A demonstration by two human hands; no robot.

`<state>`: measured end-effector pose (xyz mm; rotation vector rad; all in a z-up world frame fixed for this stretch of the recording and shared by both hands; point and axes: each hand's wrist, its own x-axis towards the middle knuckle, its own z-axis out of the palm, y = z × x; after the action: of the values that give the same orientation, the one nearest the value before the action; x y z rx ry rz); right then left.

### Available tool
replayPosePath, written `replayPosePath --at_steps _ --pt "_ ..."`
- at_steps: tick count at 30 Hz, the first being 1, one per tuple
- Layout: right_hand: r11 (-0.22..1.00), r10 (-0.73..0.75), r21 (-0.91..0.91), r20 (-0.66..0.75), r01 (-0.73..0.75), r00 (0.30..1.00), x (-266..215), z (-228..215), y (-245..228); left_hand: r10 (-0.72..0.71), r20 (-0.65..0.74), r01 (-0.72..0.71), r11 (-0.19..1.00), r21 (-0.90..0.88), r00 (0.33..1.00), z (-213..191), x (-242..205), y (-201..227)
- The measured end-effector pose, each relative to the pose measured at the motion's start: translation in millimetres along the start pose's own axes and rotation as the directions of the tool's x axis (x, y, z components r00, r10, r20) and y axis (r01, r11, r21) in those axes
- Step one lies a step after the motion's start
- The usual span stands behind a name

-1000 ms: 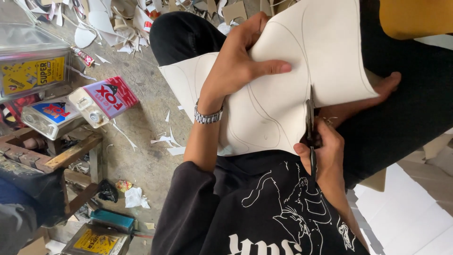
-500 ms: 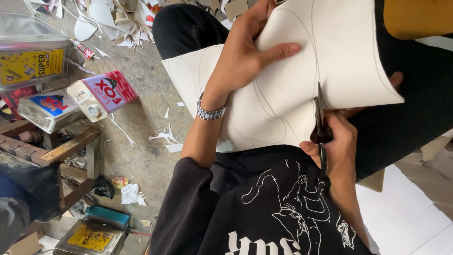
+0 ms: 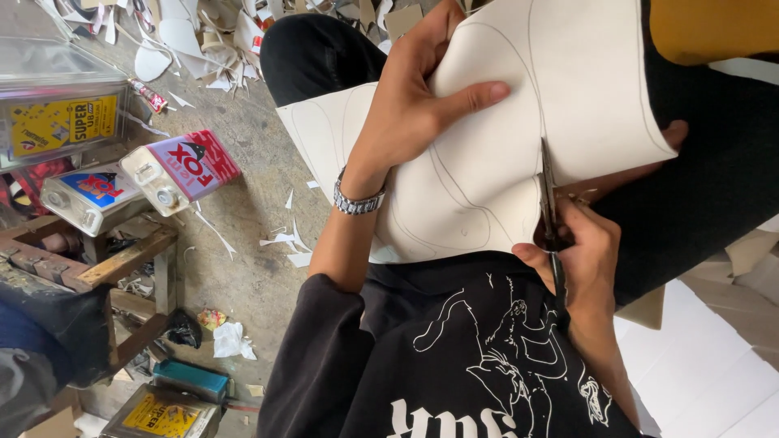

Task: Cutting out shoe patterns from a sheet of material using scissors

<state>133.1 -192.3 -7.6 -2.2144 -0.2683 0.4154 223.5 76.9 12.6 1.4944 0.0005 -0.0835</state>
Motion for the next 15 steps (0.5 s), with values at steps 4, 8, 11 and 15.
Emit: replayPosePath --at_steps 4,8,11,15 --pt "0.999 0.020 0.040 0.015 -0.021 1.000 -1 -4 -11 0.026 0.023 -0.027 0.999 0.042 0.999 -1 -2 4" --pt "0.998 -0.031 0.044 -0.014 0.032 0.999 -5 -1 -4 0.038 0.081 -0.044 0.996 0.080 0.996 1 -5 11" --pt "0.998 -0.011 0.061 -0.021 0.012 1.000 -5 -1 -9 0.036 0.082 -0.040 0.998 0.045 0.996 6 -9 18" --pt "0.998 -0.022 0.055 -0.041 0.024 0.999 -9 3 1 0.046 0.052 -0.049 0.998 0.049 0.998 8 -11 18"
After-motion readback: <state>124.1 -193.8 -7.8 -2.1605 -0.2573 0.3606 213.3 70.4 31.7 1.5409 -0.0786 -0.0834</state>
